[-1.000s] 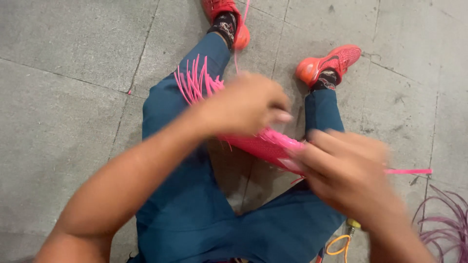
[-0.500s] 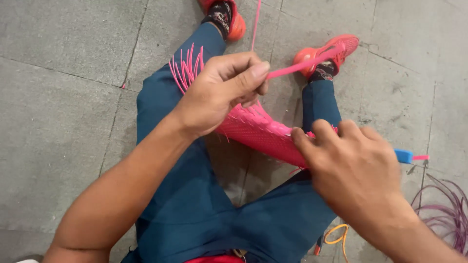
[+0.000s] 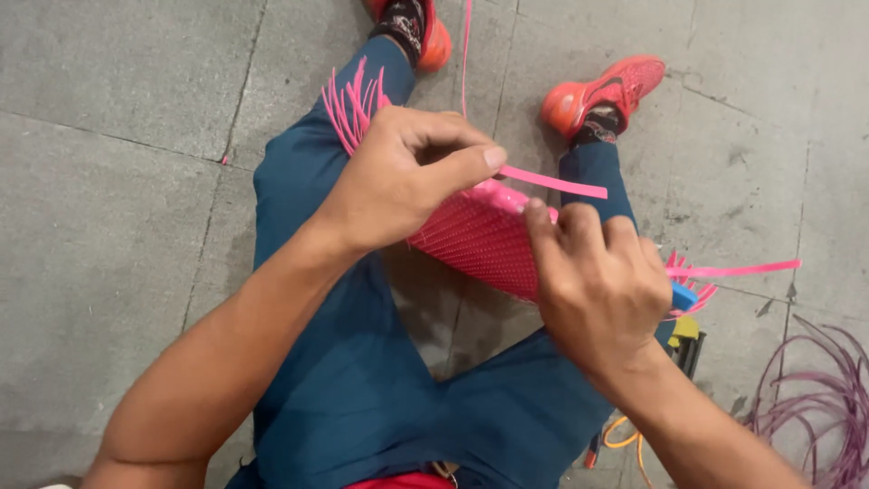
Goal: The recorder is weaving or wrapping pink plastic strips around a frame while sitting on the floor.
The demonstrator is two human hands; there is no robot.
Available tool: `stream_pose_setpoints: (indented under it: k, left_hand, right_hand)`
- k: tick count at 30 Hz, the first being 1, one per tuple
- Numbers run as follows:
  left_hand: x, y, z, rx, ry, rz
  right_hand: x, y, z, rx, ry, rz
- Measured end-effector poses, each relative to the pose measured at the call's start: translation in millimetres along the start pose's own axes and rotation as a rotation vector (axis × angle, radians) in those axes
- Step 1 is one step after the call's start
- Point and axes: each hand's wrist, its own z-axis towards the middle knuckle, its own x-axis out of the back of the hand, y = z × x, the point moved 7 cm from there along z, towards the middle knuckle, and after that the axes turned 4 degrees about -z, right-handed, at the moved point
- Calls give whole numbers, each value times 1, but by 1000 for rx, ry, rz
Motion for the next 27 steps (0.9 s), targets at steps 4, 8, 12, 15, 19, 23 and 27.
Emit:
stream_pose_setpoints:
  k: [4, 8, 12, 15, 19, 23, 27]
  left_hand:
    - [-9, -15, -7, 100, -5, -189]
    - [-26, -21, -23, 142, -25, -437]
    - [-14, -5, -30, 148, 13, -149]
    - [-5, -1, -30, -18, 46, 487]
    - [-16, -6, -39, 132, 26, 662]
    - [-12, -15, -43, 194, 64, 579]
    - [-10, -18, -42, 159, 94, 575]
  right_hand:
    - [8, 6, 18, -7, -49, 17]
    - [10, 8, 29, 85, -206, -57]
    - [16, 3, 13, 133, -165, 136]
    - [21, 1, 3, 120, -143, 175]
    - [28, 2, -5, 91, -104, 231]
    - [37, -19, -5, 125, -121, 173]
    - [31, -30, -7, 96, -146, -117]
